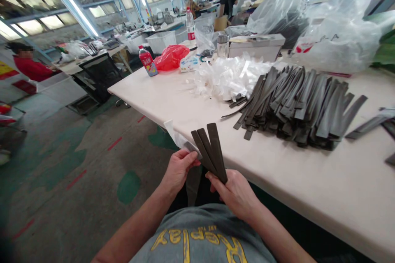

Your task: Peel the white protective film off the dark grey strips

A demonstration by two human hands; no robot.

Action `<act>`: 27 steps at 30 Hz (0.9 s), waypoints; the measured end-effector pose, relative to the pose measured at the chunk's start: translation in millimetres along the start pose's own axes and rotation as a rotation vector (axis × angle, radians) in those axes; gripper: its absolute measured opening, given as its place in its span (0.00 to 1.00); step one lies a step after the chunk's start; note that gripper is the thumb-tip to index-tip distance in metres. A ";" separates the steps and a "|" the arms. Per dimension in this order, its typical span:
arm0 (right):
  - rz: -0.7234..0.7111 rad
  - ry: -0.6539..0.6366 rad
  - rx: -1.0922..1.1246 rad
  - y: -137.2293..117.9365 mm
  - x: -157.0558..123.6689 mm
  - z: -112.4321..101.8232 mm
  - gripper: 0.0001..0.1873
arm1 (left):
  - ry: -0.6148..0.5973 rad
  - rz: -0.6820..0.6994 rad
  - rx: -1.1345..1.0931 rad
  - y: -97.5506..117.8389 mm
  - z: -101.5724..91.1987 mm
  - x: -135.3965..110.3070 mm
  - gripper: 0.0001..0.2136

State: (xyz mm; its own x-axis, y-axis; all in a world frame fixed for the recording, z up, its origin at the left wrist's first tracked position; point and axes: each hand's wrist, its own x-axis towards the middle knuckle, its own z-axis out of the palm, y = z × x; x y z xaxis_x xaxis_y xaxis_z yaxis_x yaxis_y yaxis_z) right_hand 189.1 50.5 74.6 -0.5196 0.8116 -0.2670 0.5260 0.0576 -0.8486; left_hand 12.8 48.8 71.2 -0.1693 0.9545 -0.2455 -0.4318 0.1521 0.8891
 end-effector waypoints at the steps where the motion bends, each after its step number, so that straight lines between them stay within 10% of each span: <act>1: -0.001 -0.007 0.042 -0.5 0.7 -0.5 0.30 | -0.016 0.012 0.018 1.3 -1.0 1.0 0.11; 8: 0.043 0.066 0.057 22.0 -5.5 -12.7 0.28 | 0.139 0.039 -0.094 18.8 -24.6 15.3 0.15; 15: -0.019 0.126 0.083 7.0 10.0 -6.3 0.28 | -0.159 -0.015 0.083 -14.1 0.6 -3.2 0.11; 22: -0.025 0.147 0.044 16.3 17.3 2.7 0.29 | 0.104 0.149 -0.147 4.2 -7.5 15.9 0.12; 27: -0.106 0.193 0.043 11.4 24.8 7.8 0.29 | -0.131 0.026 -0.057 -17.9 7.9 -4.0 0.12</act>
State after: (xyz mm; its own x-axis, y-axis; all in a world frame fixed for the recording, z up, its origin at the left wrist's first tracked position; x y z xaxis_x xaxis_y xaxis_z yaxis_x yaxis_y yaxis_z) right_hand 176.9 66.7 54.7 -0.4295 0.8989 -0.0866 0.4444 0.1269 -0.8868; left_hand 28.2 44.2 59.4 -0.0658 0.9837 -0.1673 -0.4793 0.1159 0.8700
